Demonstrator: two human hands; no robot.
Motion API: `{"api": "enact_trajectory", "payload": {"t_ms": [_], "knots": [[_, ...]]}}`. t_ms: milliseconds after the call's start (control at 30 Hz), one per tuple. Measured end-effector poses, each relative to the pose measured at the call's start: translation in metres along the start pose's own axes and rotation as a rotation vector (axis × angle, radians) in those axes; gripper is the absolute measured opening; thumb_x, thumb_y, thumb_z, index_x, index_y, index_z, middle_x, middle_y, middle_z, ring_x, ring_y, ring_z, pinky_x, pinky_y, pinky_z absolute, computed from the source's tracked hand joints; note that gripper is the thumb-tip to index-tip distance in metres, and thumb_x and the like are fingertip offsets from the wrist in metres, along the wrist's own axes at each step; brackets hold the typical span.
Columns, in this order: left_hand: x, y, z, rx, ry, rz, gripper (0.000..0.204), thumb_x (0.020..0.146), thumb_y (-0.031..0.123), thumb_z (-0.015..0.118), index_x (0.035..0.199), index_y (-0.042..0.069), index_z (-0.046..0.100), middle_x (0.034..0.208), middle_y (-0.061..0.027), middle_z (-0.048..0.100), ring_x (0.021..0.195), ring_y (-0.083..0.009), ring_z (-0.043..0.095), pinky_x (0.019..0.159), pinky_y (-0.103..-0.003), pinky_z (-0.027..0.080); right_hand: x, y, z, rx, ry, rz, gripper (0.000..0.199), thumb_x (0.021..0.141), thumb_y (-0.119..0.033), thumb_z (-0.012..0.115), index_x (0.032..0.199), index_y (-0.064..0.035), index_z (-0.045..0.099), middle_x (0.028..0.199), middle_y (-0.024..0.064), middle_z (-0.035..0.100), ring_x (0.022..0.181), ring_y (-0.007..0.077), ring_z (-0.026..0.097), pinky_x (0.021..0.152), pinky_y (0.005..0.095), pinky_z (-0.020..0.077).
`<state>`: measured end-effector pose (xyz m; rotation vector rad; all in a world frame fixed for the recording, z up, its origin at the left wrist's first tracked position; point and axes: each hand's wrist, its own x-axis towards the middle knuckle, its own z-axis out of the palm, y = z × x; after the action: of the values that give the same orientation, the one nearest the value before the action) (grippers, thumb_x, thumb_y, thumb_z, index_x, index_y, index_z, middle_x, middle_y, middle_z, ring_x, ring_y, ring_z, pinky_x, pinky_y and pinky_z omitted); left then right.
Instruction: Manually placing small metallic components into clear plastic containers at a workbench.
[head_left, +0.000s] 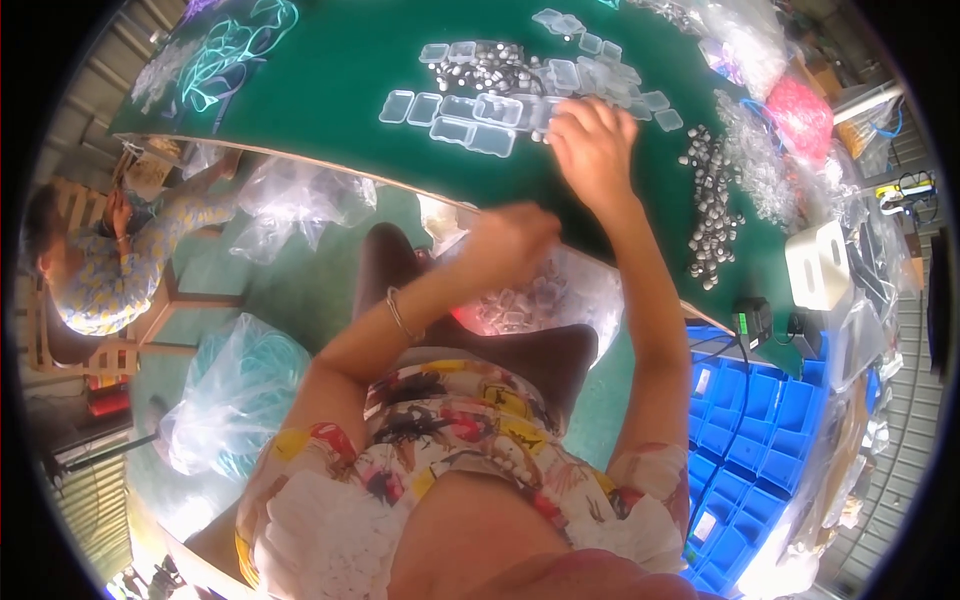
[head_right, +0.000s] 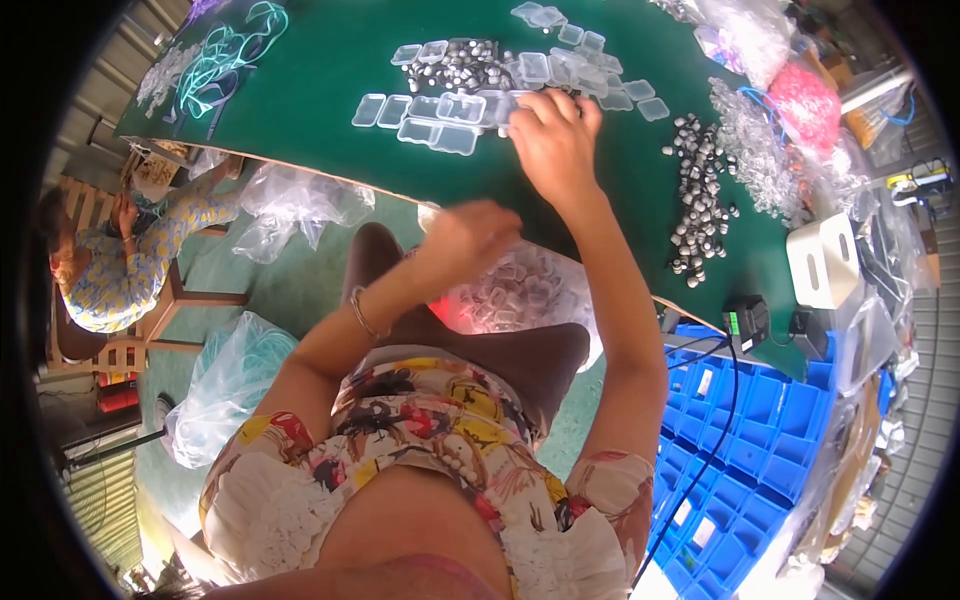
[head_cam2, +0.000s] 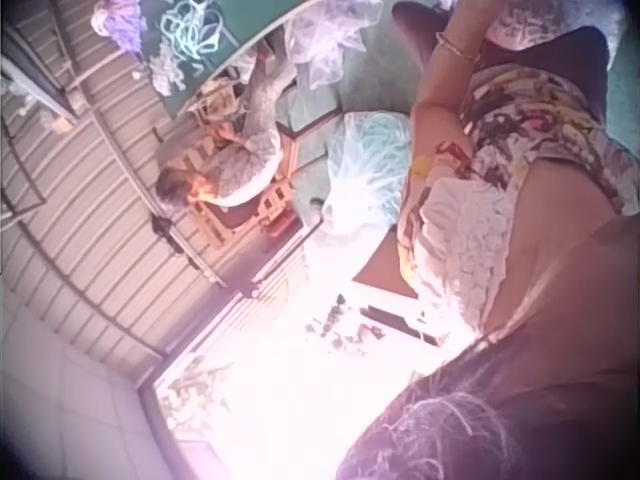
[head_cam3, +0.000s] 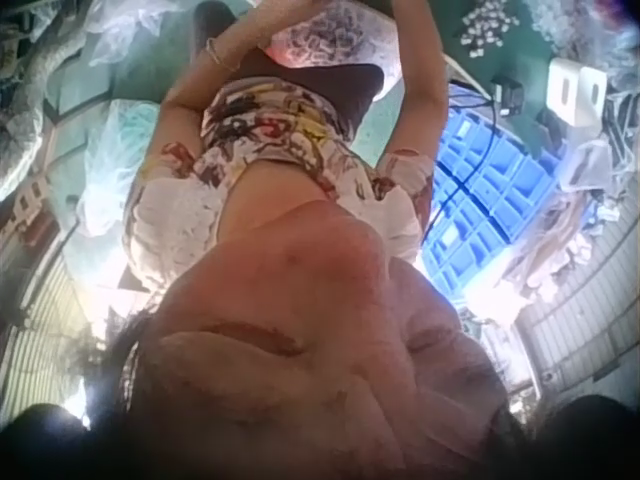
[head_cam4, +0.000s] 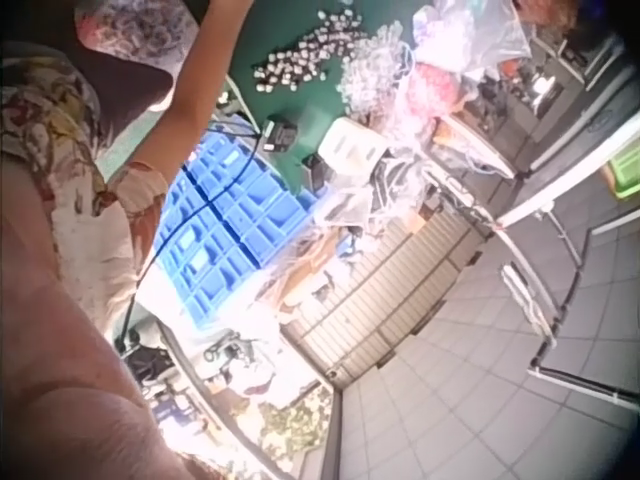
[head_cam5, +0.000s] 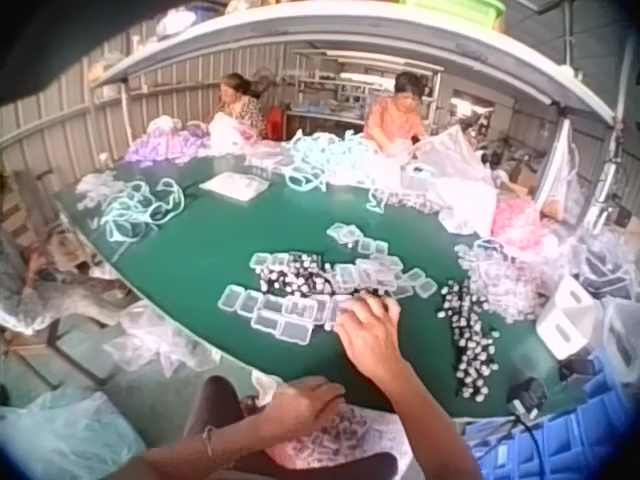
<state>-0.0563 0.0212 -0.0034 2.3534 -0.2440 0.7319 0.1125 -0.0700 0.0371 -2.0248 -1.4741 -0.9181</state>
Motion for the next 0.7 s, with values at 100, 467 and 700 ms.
{"api": "enact_trajectory", "payload": {"t_ms": [100,467,700], "knots": [[0.021,-0.023,-0.019,0.103,0.198,-0.015,0.016,0.076,0.008,0.074,0.090,0.007,0.068,0.079,-0.0086,0.063,0.071,-0.0281,0.064,0.061,-0.038,0.052,-0.024,-0.001,-0.032,-0.073,0.001,0.027,0.017,0.075,-0.016,0.076,0.088,-0.0149,0.066,0.105,-0.0009,0.063,0.107,0.0219,0.056,0.096,0.0474,0.0322],[0.079,-0.025,0.026,0.377,0.154,0.032,0.017,0.072,0.018,0.076,0.087,0.014,0.071,0.084,-0.0026,0.063,0.083,-0.0231,0.063,0.072,-0.040,0.045,-0.097,-0.018,-0.082,-0.337,-0.117,0.314,0.019,0.076,-0.022,0.076,0.090,-0.0150,0.066,0.088,0.0003,0.063,0.094,0.0229,0.057,0.094,0.0518,0.0323],[0.104,-0.034,0.058,0.604,0.052,0.093,0.010,0.076,0.020,0.070,0.084,0.015,0.069,0.085,-0.0032,0.064,0.082,-0.0216,0.065,0.073,-0.038,0.045,-0.097,0.007,-0.088,-0.222,-0.044,0.401,0.012,0.079,-0.022,0.073,0.088,-0.0148,0.067,0.086,0.0014,0.064,0.087,0.0220,0.060,0.089,0.0473,0.0340]]}}
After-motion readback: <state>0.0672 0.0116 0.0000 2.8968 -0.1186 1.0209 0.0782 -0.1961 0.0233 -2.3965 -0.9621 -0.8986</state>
